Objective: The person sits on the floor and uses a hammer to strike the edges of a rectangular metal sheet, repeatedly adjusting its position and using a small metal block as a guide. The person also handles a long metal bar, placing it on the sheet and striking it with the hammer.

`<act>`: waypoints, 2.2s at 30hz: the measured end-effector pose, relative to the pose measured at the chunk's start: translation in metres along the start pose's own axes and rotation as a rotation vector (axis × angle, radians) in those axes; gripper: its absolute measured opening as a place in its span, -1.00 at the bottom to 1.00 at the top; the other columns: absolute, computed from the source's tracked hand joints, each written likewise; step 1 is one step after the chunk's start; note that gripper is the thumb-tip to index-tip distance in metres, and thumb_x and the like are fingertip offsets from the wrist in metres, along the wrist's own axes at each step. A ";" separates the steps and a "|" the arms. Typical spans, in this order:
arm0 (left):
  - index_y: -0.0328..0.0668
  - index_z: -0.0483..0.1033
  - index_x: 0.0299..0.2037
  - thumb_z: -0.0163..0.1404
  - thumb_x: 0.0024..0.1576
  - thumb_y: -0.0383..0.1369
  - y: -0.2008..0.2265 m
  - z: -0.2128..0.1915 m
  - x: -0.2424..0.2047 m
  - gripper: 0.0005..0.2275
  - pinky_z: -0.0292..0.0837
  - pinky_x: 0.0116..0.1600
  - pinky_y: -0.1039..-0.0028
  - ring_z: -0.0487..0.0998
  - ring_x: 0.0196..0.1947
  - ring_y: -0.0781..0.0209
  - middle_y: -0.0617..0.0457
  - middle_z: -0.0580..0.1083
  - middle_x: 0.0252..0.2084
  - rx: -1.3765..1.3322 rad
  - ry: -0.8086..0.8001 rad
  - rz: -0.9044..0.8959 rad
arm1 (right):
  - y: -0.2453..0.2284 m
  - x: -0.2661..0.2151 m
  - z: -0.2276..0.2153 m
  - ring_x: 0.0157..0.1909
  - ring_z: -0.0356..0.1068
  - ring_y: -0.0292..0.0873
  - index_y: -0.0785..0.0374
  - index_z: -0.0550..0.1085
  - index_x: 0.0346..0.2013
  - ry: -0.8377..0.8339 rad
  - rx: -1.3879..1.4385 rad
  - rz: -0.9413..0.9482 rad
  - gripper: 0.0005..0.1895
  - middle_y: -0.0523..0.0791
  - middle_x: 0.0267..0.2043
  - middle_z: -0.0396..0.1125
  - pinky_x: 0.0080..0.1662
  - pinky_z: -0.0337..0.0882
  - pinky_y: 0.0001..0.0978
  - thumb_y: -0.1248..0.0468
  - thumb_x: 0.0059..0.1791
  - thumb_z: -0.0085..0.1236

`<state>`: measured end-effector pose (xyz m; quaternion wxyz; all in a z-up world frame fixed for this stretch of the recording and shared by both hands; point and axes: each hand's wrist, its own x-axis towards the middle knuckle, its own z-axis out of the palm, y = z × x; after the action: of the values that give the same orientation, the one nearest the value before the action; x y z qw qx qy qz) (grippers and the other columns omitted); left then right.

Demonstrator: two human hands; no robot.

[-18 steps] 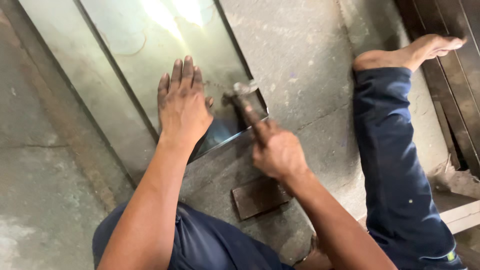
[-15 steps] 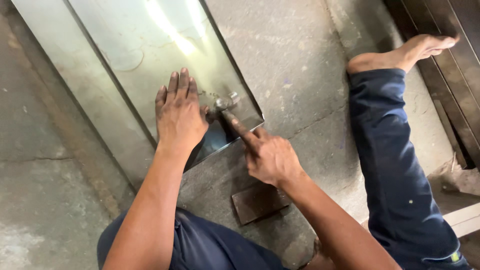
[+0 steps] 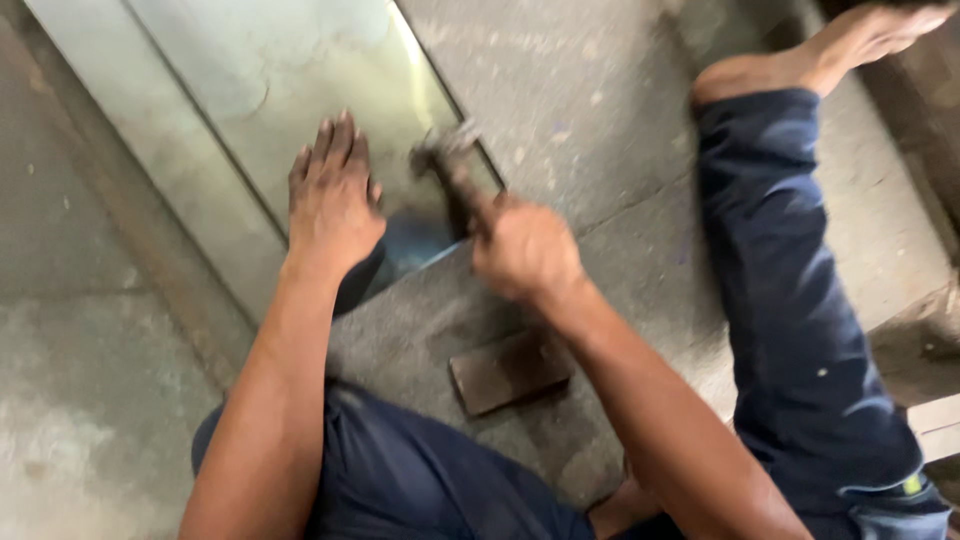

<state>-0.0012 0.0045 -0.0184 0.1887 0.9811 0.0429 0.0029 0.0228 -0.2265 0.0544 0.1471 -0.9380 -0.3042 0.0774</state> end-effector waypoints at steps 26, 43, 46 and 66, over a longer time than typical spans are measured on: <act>-0.22 0.56 -0.21 0.17 0.09 -0.21 0.080 -0.024 -0.046 -0.76 0.48 -0.09 0.08 0.58 -0.14 -0.10 -0.09 0.53 -0.25 0.107 -0.102 0.365 | 0.049 -0.151 -0.076 -0.56 0.34 -0.19 0.34 0.25 0.38 0.134 1.082 0.730 -0.25 -0.02 -0.44 0.38 -0.51 0.41 -0.33 0.36 -0.10 0.25; -0.04 0.64 -0.27 0.22 -0.10 -0.26 -0.047 -0.034 -0.146 -0.79 0.52 -0.14 0.03 0.60 -0.15 -0.19 -0.09 0.58 -0.23 0.156 -0.272 0.253 | -0.093 -0.092 -0.037 -0.44 0.45 -0.06 0.08 0.22 0.43 -0.346 0.426 -0.032 -0.20 0.07 -0.41 0.46 -0.27 0.41 -0.16 0.28 -0.11 0.23; -0.04 0.65 -0.29 0.22 -0.13 -0.28 -0.051 -0.033 -0.145 -0.80 0.53 -0.13 0.05 0.61 -0.16 -0.19 -0.09 0.59 -0.23 0.144 -0.271 0.240 | -0.093 -0.088 -0.026 -0.37 0.52 0.06 0.04 0.25 0.41 -0.339 0.350 -0.055 -0.22 0.11 -0.37 0.48 -0.20 0.44 -0.11 0.26 -0.12 0.21; -0.12 0.73 -0.28 0.14 -0.03 -0.25 -0.124 -0.060 -0.142 -0.79 0.57 0.00 0.11 0.66 -0.07 -0.14 -0.15 0.64 -0.08 0.224 -0.626 0.013 | -0.018 -0.165 -0.029 -0.52 0.27 -0.24 0.00 0.29 0.43 -0.194 0.712 0.314 -0.26 -0.04 -0.45 0.36 -0.43 0.37 -0.33 0.36 -0.05 0.21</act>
<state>-0.1543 0.1293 -0.0072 0.0835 0.9493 -0.0235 -0.3021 -0.1126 -0.3167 0.0971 0.4200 -0.8518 -0.1238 0.2876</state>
